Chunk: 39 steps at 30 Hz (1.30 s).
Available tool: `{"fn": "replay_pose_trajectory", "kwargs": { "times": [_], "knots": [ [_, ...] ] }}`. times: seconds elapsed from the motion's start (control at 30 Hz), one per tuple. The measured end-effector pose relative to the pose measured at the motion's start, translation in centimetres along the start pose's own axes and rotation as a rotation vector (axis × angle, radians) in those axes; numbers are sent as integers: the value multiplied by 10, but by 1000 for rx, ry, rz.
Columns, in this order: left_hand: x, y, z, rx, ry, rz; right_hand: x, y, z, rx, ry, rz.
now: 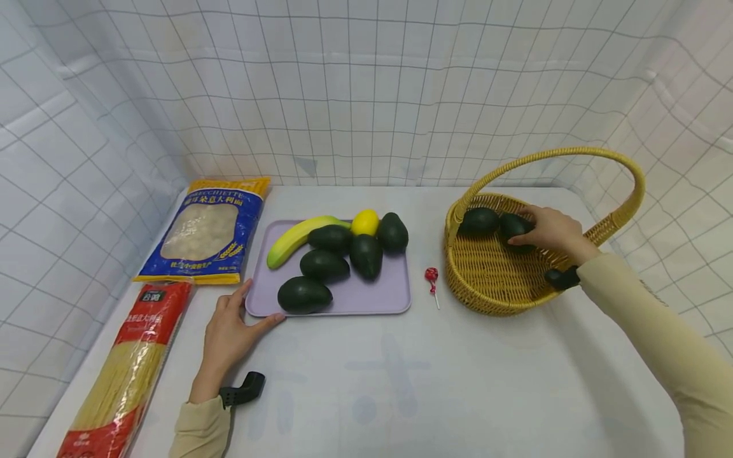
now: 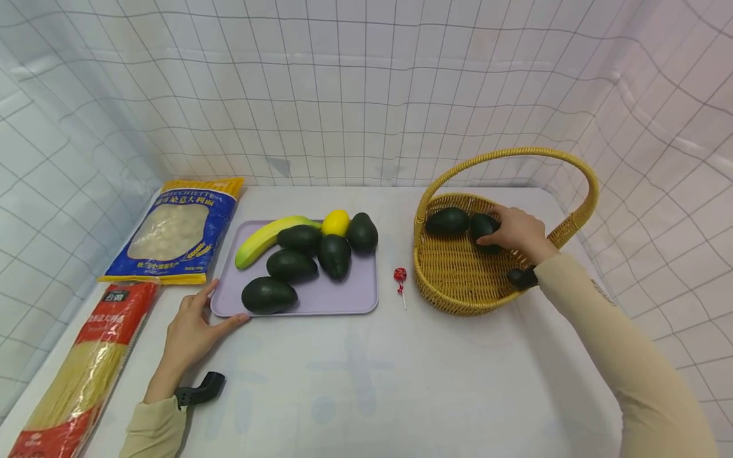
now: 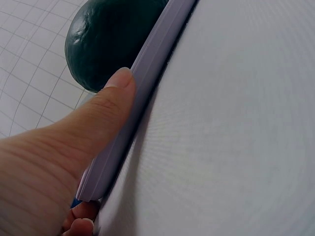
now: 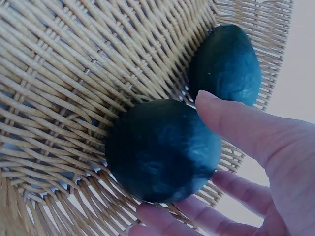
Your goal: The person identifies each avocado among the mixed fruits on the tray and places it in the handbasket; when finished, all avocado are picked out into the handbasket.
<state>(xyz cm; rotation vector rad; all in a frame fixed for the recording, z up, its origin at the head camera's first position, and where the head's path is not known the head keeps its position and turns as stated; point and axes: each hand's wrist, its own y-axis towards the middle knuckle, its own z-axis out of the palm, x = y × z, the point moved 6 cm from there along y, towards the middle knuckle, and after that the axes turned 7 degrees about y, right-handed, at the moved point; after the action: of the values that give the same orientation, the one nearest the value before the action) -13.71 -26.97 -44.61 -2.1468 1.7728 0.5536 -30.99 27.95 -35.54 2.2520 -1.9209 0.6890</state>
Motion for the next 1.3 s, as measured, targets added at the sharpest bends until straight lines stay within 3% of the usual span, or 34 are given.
{"fn": "replay_pose_trajectory", "kwargs": {
  "times": [0.3,0.7,0.93,1.3],
  "knots": [
    [1,0,1,14,1,-6,-2,-12,-6,5,2,-13],
    [0,0,0,4,6,7,3,-39,-16,-65,3,-42],
    [0,0,0,4,8,8,20,-64,-21,-232,17,-155],
    [2,0,1,13,1,-5,59,-113,-17,-603,70,-420]
  ]
}}
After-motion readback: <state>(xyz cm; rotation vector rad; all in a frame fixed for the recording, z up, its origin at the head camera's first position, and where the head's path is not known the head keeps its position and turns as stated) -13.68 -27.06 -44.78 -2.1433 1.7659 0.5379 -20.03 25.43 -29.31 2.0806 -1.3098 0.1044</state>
